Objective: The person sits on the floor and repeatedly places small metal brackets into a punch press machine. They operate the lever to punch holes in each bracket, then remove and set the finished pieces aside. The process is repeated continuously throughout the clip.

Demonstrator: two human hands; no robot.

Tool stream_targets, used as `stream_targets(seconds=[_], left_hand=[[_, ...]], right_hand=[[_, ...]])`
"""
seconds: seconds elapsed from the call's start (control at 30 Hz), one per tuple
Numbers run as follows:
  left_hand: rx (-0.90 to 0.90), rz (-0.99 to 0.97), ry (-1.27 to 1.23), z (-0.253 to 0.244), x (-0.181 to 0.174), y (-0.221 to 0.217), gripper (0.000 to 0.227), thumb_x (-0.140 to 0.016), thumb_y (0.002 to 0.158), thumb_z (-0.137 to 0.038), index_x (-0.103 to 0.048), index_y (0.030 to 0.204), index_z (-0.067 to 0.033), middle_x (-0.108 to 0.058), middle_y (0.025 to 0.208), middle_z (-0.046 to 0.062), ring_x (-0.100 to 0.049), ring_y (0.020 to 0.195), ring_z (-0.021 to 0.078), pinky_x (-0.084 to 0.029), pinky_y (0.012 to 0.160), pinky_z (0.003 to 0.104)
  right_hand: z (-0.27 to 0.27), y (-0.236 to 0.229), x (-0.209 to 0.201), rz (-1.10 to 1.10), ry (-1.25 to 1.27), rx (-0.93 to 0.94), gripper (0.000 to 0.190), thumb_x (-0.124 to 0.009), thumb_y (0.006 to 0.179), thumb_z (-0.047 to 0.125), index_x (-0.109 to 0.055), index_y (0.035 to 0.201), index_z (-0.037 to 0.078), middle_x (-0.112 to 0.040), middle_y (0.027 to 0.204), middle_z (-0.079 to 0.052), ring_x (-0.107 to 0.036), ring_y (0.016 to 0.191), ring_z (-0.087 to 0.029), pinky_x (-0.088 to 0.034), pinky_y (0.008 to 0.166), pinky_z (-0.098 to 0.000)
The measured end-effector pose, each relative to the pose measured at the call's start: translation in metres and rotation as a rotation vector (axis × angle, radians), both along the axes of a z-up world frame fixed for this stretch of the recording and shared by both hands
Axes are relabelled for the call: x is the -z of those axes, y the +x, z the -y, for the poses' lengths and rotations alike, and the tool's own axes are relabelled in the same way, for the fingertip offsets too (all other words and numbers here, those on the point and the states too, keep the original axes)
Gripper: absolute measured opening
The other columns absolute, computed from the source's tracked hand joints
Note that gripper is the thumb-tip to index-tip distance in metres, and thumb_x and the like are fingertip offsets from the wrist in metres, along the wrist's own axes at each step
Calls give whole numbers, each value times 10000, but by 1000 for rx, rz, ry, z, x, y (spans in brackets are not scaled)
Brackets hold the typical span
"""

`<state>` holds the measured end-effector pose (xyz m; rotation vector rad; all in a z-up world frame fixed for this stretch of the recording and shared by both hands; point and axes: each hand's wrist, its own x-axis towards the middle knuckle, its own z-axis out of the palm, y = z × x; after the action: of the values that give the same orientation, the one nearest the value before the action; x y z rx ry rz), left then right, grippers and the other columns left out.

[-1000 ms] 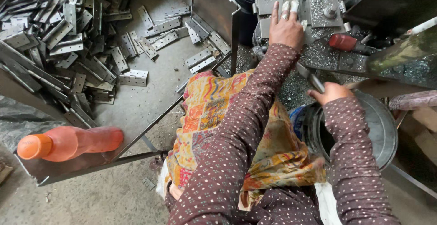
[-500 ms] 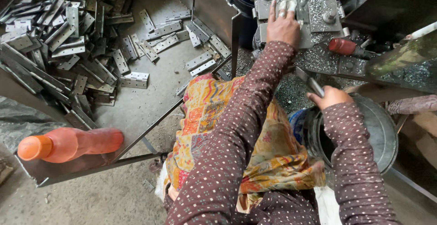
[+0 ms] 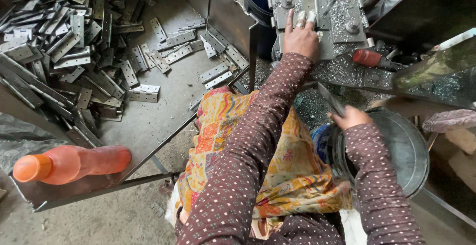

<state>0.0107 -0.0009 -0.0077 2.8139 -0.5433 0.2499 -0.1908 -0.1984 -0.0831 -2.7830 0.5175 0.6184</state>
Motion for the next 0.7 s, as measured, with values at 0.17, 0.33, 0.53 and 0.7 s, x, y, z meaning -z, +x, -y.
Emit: stream_targets(seconds=[0.17,0.33,0.53,0.7], left_hand=[[-57,62,-1,11,15,21,230,-559,938,-175,-782,899,-133,-543,1451,92,-441,1419,272,-25,1248,563],[-44,51,53,16,19,33,253,-539,918,-165,-788,879,-150,-574,1415,68,-441,1398,257,-17,1220,567],[6,-20,45,8,6,31,267,-532,978,-189,-783,900,-145,-632,1368,67,-508,1352,234,-25,1268,563],[89,70,50,-6,-10,-29,235,-587,887,-247,-790,879,-129,-551,1447,149,-407,1411,297,-83,1218,549]], right_hand=[[3,-7,-1,41,-92,-56,644,-625,897,642,-707,1106,38,-732,914,-240,-718,871,-417,-559,823,-519],[-11,-27,63,116,-100,4,615,-600,945,608,-669,1155,33,-728,921,-249,-709,860,-438,-550,801,-517],[-6,-17,9,67,44,23,622,-653,874,637,-714,1062,47,-735,916,-228,-718,861,-412,-551,816,-481],[-23,-11,-66,426,44,95,516,-659,942,587,-706,1119,104,-744,1010,-140,-703,929,-346,-511,851,-453]])
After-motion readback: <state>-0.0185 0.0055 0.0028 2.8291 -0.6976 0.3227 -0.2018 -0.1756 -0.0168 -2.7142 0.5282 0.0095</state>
